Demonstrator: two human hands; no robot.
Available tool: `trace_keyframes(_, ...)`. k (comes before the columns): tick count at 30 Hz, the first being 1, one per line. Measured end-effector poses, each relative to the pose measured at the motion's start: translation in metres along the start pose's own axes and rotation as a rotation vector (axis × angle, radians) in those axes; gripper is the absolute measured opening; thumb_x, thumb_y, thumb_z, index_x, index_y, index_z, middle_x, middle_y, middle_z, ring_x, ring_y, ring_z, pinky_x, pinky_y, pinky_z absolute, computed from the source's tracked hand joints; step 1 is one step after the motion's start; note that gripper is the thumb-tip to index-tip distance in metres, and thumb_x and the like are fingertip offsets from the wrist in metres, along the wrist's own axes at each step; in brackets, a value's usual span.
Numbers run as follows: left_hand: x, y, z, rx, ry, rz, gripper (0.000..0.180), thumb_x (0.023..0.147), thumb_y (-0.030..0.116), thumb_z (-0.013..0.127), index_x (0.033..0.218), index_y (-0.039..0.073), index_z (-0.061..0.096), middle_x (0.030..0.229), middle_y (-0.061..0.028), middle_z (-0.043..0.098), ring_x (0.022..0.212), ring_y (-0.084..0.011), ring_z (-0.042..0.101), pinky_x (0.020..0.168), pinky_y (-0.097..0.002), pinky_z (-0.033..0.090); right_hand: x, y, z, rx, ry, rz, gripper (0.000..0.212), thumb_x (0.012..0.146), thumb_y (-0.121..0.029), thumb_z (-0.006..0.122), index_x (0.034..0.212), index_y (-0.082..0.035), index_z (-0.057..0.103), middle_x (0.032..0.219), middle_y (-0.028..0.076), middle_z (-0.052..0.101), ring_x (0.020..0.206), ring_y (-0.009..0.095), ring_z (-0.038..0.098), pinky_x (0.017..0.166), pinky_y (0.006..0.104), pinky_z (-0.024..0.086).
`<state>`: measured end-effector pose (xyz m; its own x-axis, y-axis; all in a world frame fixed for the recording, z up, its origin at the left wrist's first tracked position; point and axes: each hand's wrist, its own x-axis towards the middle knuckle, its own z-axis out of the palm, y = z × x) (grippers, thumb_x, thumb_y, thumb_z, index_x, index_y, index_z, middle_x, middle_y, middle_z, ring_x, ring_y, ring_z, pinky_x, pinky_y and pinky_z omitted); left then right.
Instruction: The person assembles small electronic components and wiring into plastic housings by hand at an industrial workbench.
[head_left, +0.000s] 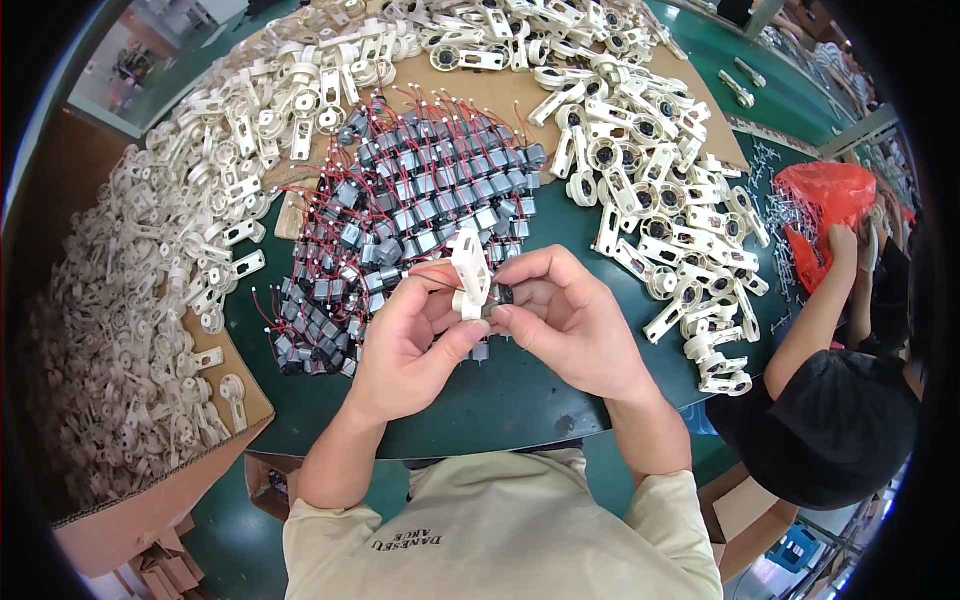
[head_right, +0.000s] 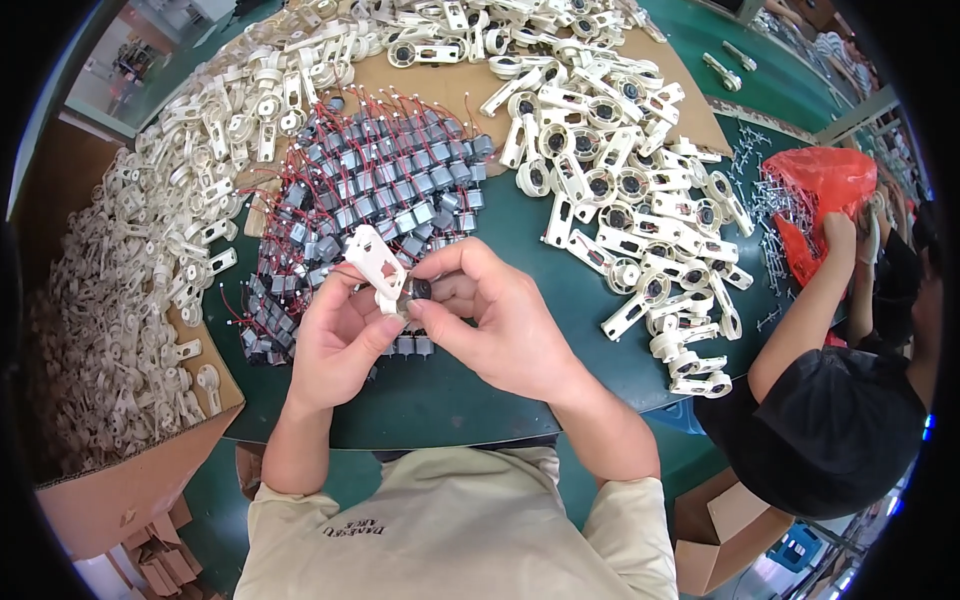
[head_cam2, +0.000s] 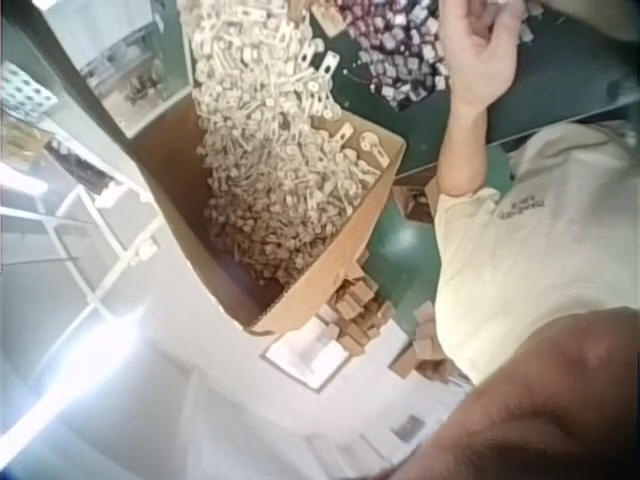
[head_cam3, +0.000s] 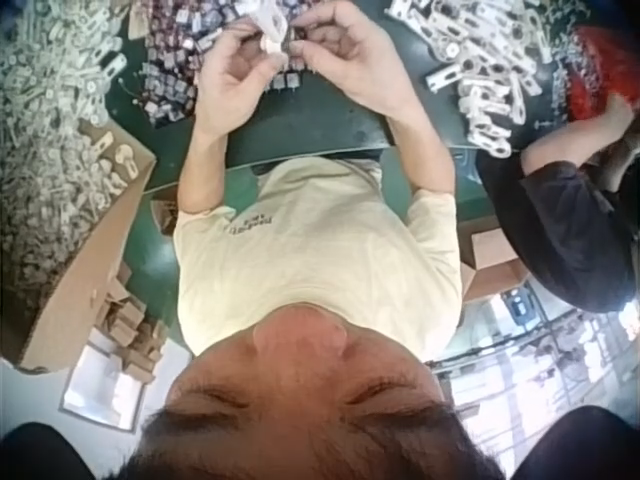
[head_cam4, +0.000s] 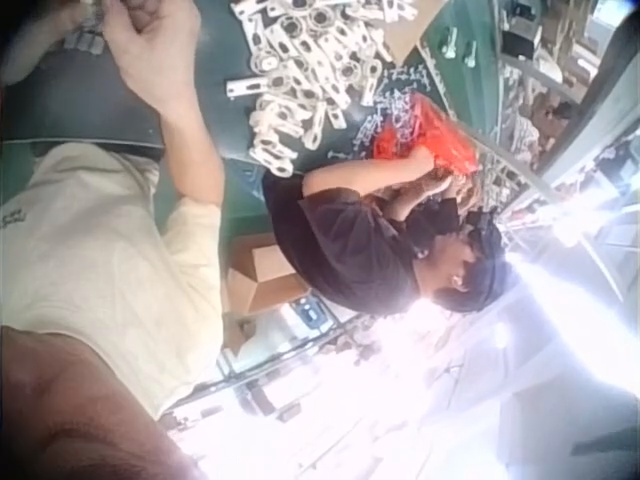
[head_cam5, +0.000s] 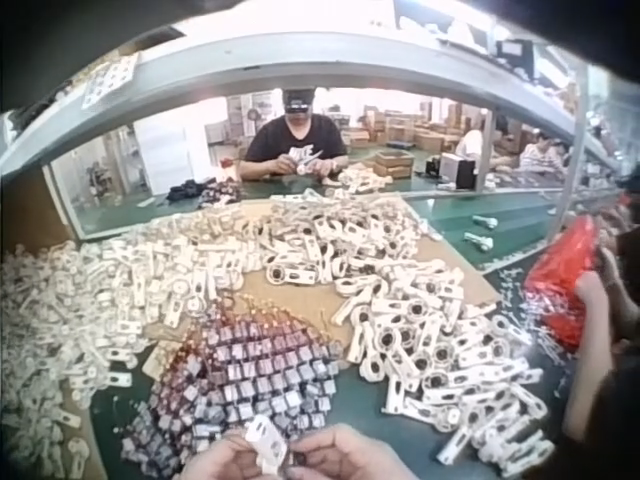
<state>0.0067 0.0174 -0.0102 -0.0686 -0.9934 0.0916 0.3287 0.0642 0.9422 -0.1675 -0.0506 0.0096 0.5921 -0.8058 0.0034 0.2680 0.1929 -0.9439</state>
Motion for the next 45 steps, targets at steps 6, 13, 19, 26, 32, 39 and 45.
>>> trace_keyframes(6, 0.001, 0.004, 0.002, 0.049, 0.011, 0.050, 0.040, 0.091, -0.005, 0.052, 0.129, -0.004, 0.038, 0.126, -0.0144, 0.049, 0.116, -0.0202, 0.053, 0.097, -0.0331, 0.046, 0.003, 0.013, -0.003, -0.594, 0.044, -0.362, 0.027, 0.083, -0.002, 0.069, 0.103, 0.001, 0.051, 0.091, 0.009, 0.063, 0.072, 0.011, 0.063, 0.062, 0.0251, 0.051)
trace_keyframes(13, 0.001, 0.002, 0.004, -0.057, 0.094, 0.049, 0.037, 0.092, -0.003, 0.052, 0.128, -0.004, 0.043, 0.133, -0.0153, 0.048, 0.119, -0.0198, 0.051, 0.100, -0.0335, 0.043, -0.002, 0.011, 0.009, -0.585, 0.044, -0.251, 0.024, 0.085, 0.002, 0.066, 0.106, 0.001, 0.055, 0.084, 0.005, 0.061, 0.069, 0.008, 0.057, 0.063, 0.0230, 0.050)
trace_keyframes(19, 0.003, 0.005, 0.004, -0.005, 0.146, 0.075, 0.043, 0.090, -0.002, 0.057, 0.130, -0.002, 0.043, 0.127, -0.0099, 0.052, 0.112, -0.0144, 0.053, 0.096, -0.0307, 0.044, 0.004, 0.005, 0.006, -0.609, 0.053, -0.395, 0.023, 0.083, 0.005, 0.061, 0.105, -0.001, 0.060, 0.093, 0.010, 0.061, 0.070, 0.017, 0.061, 0.058, 0.0269, 0.050)
trace_keyframes(26, 0.002, 0.008, 0.002, -0.052, 0.111, -0.035, 0.033, 0.095, 0.006, 0.051, 0.127, -0.003, 0.044, 0.121, -0.0109, 0.055, 0.108, -0.0158, 0.056, 0.092, -0.0311, 0.048, 0.004, 0.012, 0.007, -0.557, 0.029, -0.309, 0.023, 0.084, 0.001, 0.062, 0.107, -0.001, 0.059, 0.090, 0.009, 0.061, 0.065, 0.012, 0.059, 0.056, 0.0256, 0.048)
trace_keyframes(32, 0.002, -0.001, 0.003, -0.007, 0.109, 0.013, 0.033, 0.095, 0.003, 0.051, 0.126, -0.002, 0.045, 0.121, -0.0111, 0.056, 0.106, -0.0170, 0.059, 0.091, -0.0300, 0.049, -0.001, 0.007, 0.005, -0.419, -0.058, -0.029, 0.029, 0.090, 0.004, 0.055, 0.118, 0.005, 0.051, 0.101, 0.007, 0.060, 0.084, 0.008, 0.057, 0.073, 0.0220, 0.047)
trace_keyframes(39, -0.001, 0.001, 0.008, -0.004, 0.133, -0.046, 0.037, 0.092, -0.004, 0.053, 0.128, -0.004, 0.042, 0.121, -0.0098, 0.048, 0.108, -0.0194, 0.059, 0.089, -0.0283, 0.049, 0.003, 0.007, 0.008, 0.009, 0.095, 0.046, 0.026, 0.091, -0.001, 0.055, 0.117, 0.001, 0.052, 0.096, 0.005, 0.061, 0.078, 0.007, 0.055, 0.070, 0.0225, 0.046)
trace_keyframes(45, -0.001, -0.005, 0.016, 0.123, 0.163, 0.049, 0.033, 0.087, -0.011, 0.056, 0.119, -0.006, 0.047, 0.112, -0.0084, 0.046, 0.103, -0.0192, 0.061, 0.085, -0.0267, 0.052, 0.002, 0.011, 0.005, 0.126, 0.038, 0.131, 0.020, 0.090, -0.004, 0.057, 0.109, -0.002, 0.049, 0.094, 0.002, 0.056, 0.084, 0.007, 0.053, 0.075, 0.0243, 0.044)
